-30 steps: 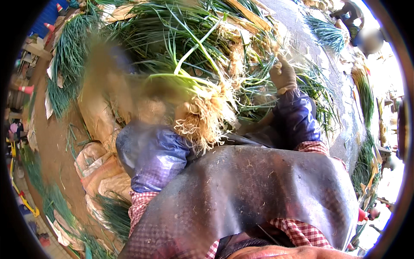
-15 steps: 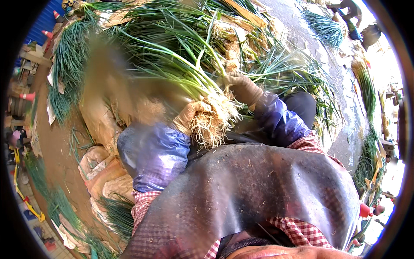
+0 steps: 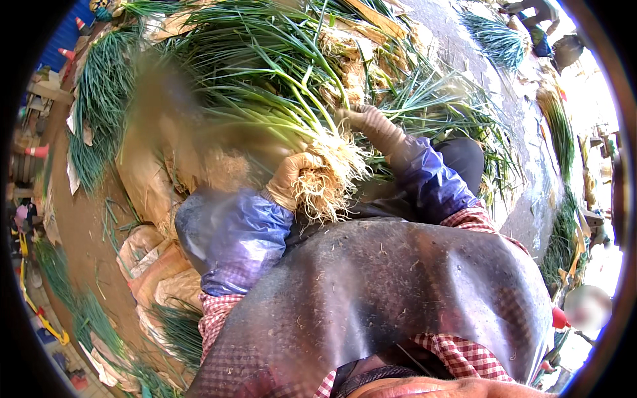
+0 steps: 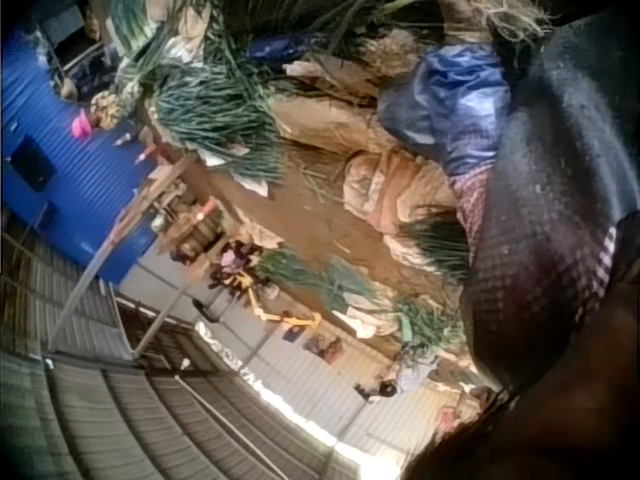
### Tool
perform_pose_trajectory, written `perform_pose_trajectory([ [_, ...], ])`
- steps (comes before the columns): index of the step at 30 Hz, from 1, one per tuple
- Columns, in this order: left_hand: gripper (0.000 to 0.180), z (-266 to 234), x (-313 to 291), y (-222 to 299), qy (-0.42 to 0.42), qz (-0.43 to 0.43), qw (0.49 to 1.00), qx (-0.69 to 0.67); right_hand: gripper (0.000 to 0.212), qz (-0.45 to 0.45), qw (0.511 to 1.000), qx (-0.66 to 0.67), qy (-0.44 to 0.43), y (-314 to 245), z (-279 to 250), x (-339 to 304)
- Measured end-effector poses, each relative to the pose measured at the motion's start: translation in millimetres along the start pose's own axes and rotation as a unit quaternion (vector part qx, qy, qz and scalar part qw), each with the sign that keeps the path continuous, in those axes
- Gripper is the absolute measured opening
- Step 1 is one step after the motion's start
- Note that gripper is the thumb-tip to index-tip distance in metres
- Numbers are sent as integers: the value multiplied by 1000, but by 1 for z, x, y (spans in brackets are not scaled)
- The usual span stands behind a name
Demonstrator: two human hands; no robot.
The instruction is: The person sorts bundles of green onions, using their hands to remove loose leaves and organize the stalks before placing the bundle into a large bag.
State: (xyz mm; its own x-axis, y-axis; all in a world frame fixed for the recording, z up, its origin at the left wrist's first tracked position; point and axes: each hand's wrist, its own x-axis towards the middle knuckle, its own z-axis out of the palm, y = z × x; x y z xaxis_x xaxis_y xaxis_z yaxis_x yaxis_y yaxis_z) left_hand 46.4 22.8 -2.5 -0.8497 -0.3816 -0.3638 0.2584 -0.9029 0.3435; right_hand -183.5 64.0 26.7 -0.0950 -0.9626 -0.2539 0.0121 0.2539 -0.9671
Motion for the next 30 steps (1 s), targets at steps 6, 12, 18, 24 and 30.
perform_pose_trajectory([
  [6,48,8,6,-2,-29,-30,999,-1,32,-16,978,206,-34,11,-13,-8],
  [12,51,31,-5,-5,-111,23,993,-31,30,-8,969,248,17,3,-3,-13],
  [18,49,24,-2,-4,-120,40,991,-46,18,-75,996,-12,45,15,-4,-5],
  [24,48,15,-2,-1,-97,91,991,-21,9,-301,926,-218,61,0,5,-23],
  [30,40,20,-3,-3,-102,125,987,-6,6,-142,984,-60,-92,-22,3,-41],
])
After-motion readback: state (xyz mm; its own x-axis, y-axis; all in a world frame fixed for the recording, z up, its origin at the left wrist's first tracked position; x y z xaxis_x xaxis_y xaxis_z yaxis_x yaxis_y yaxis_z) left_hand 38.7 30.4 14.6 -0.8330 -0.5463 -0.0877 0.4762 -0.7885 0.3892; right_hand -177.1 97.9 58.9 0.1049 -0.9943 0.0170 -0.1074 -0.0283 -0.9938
